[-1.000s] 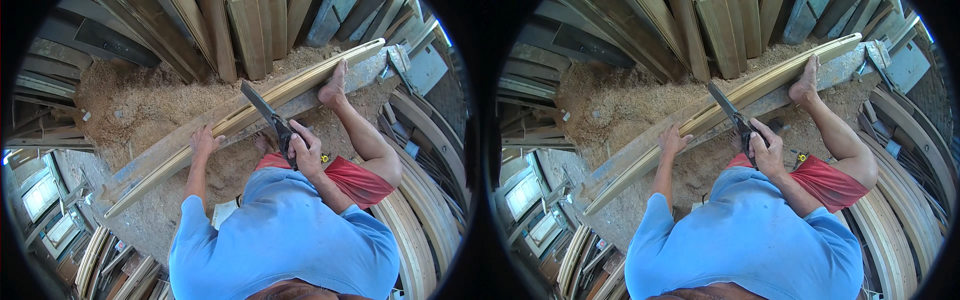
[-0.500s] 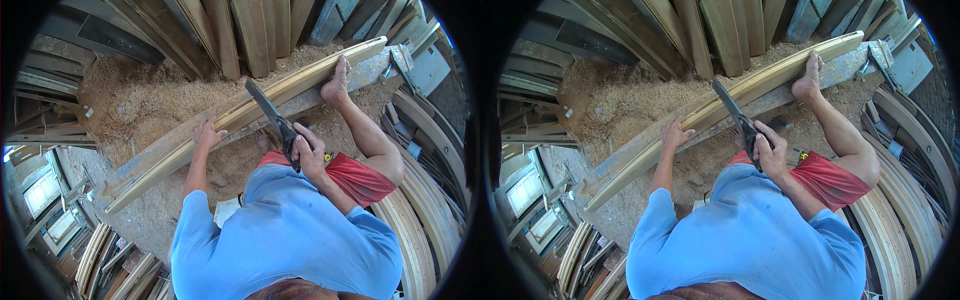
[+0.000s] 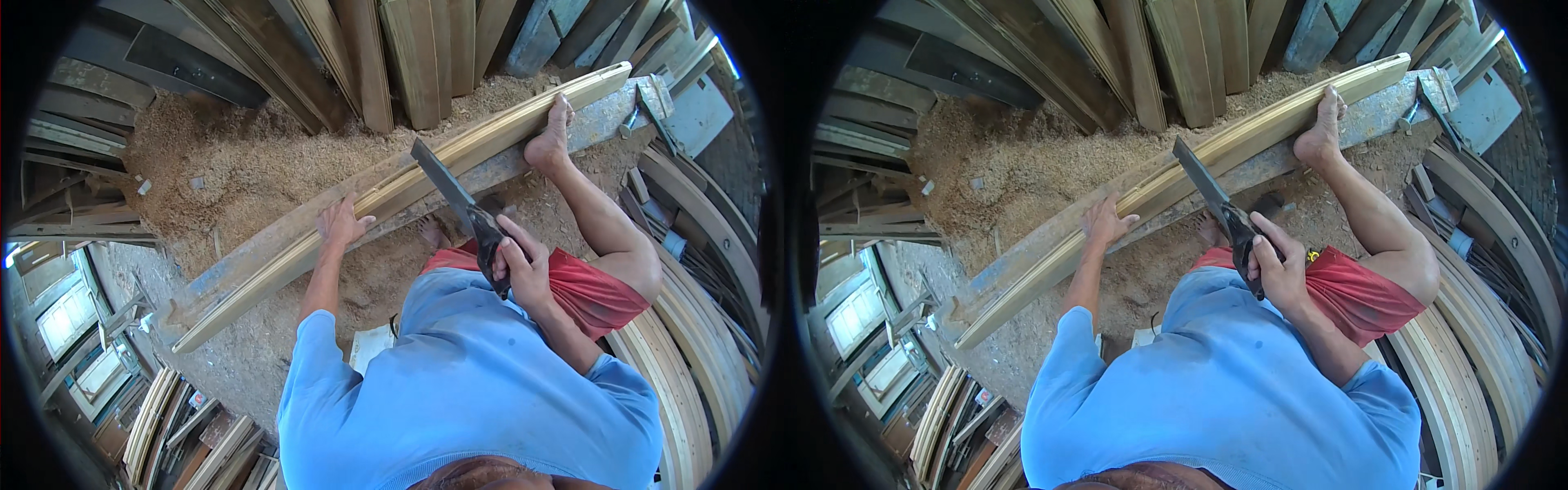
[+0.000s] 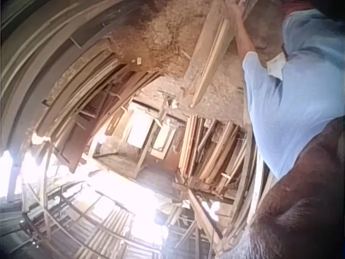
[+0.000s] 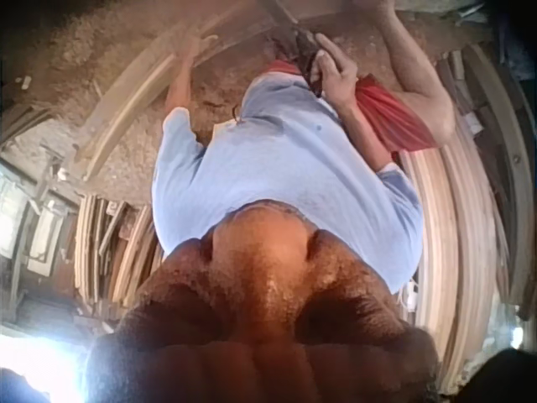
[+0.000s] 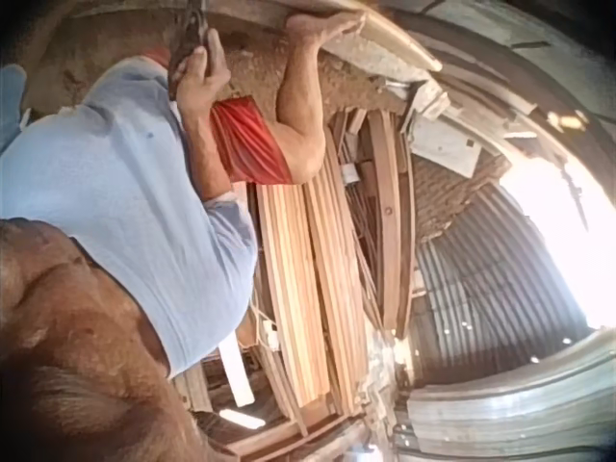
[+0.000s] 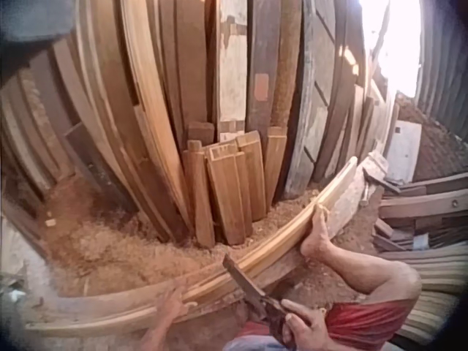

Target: The person uses a hand saw to cut a wooden plank while holding it steady with one hand and a foot.

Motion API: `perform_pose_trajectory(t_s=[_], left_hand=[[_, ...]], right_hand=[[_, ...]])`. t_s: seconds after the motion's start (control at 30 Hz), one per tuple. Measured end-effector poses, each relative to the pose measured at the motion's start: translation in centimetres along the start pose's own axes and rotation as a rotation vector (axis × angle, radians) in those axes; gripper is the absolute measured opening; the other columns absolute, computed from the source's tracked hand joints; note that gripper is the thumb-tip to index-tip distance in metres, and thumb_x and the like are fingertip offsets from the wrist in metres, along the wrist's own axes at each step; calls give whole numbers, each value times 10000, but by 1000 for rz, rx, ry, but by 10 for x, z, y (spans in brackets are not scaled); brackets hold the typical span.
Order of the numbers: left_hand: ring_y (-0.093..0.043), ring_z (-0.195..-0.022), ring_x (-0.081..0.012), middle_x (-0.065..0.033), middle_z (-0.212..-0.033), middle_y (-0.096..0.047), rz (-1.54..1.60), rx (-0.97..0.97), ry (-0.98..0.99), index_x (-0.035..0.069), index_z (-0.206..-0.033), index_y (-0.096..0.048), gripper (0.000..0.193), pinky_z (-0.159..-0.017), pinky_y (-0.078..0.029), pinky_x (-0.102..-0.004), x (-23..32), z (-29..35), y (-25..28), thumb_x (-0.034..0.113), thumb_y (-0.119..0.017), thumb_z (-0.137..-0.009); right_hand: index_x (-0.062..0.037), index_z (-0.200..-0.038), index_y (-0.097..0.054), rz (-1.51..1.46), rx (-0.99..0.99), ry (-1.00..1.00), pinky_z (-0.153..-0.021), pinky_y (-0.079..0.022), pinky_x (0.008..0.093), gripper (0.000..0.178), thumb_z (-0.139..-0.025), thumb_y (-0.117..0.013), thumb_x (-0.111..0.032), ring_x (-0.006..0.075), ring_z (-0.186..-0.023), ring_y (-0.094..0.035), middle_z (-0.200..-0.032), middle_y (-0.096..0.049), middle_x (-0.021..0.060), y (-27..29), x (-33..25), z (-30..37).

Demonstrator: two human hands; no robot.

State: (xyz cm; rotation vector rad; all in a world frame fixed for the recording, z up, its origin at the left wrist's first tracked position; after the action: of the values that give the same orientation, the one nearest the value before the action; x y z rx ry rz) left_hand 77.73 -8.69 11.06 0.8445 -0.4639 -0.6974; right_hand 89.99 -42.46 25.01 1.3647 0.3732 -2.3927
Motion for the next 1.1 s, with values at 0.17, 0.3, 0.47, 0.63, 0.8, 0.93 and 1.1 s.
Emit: perform_pose_trajectory(t_s=[0.17, 0.3, 0.47, 0.63, 0.8, 0.93, 1.1], left_hand=[[-633, -1194, -320, -129, -1213, -702, 6, 110, -66, 217, -1363, -600, 757, -995, -466, -476, 1, -2, -12, 546, -857, -732], [-646, -1145, -312, -119, -1162, -709, 30, 94, -75, 219, -1335, -620, 730, -978, -470, -472, 1, -2, -4, 542, -859, -727], [-665, -1108, -313, -119, -1113, -723, 10, 99, -74, 228, -1321, -628, 717, -970, -473, -470, -7, -1, -9, 544, -861, -722], [-677, -1098, -326, -126, -1130, -726, 9, 144, -91, 233, -1336, -624, 723, -940, -494, -464, 3, -5, -5, 546, -858, -728], [-674, -1116, -332, -142, -1170, -723, 22, 24, -68, 237, -1369, -608, 750, -942, -499, -456, 3, -5, 6, 554, -855, -735], [-676, -1110, -331, -144, -1153, -723, 53, 60, -72, 238, -1376, -603, 757, -938, -500, -457, -9, -3, -6, 552, -859, -736], [-669, -1126, -323, -139, -1156, -720, 17, 17, -34, 243, -1392, -595, 780, -947, -488, -472, 0, -3, -2, 554, -863, -728]], right_hand=[[31, -1319, -637, -3, 46, -2, -473, -417, 264, 328, -1040, -528, -103, 64, -515, -507, -672, -579, 2, -65, 26, -112], [25, -1300, -645, 74, -44, -9, -480, -414, 260, 315, -1035, -525, -97, 67, -512, -504, -670, -574, 2, -75, 10, -126], [11, -1356, -623, 206, -76, 128, -499, -411, 245, 357, -1034, -520, -104, 59, -524, -511, -651, -572, 2, -5, -21, -1], [2, -1347, -638, 206, -39, 99, -493, -417, 263, 349, -1026, -539, -93, 71, -529, -520, -636, -578, 6, -54, 12, -100], [27, -1340, -628, 83, -23, -31, -489, -417, 265, 341, -1037, -548, -108, 82, -526, -524, -664, -589, 27, -73, 15, -130], [21, -1383, -605, 188, -101, 65, -507, -444, 253, 370, -1029, -531, -58, 72, -544, -552, -669, -606, 30, -13, -10, -18], [33, -1375, -604, 186, -17, 101, -496, -443, 254, 361, -1035, -539, -71, 70, -532, -540, -674, -600, 15, -42, 14, -61]])
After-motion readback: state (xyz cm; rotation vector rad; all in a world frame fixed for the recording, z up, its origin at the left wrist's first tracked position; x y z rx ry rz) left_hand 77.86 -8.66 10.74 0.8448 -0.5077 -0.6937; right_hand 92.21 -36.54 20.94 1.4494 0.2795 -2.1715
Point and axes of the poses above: each hand's wrist, its own z-axis away from the middle knuckle, its own y-axis out of the back of the hand, x = y × z, the point moved 5 cm from there along -z, towards the middle knuckle
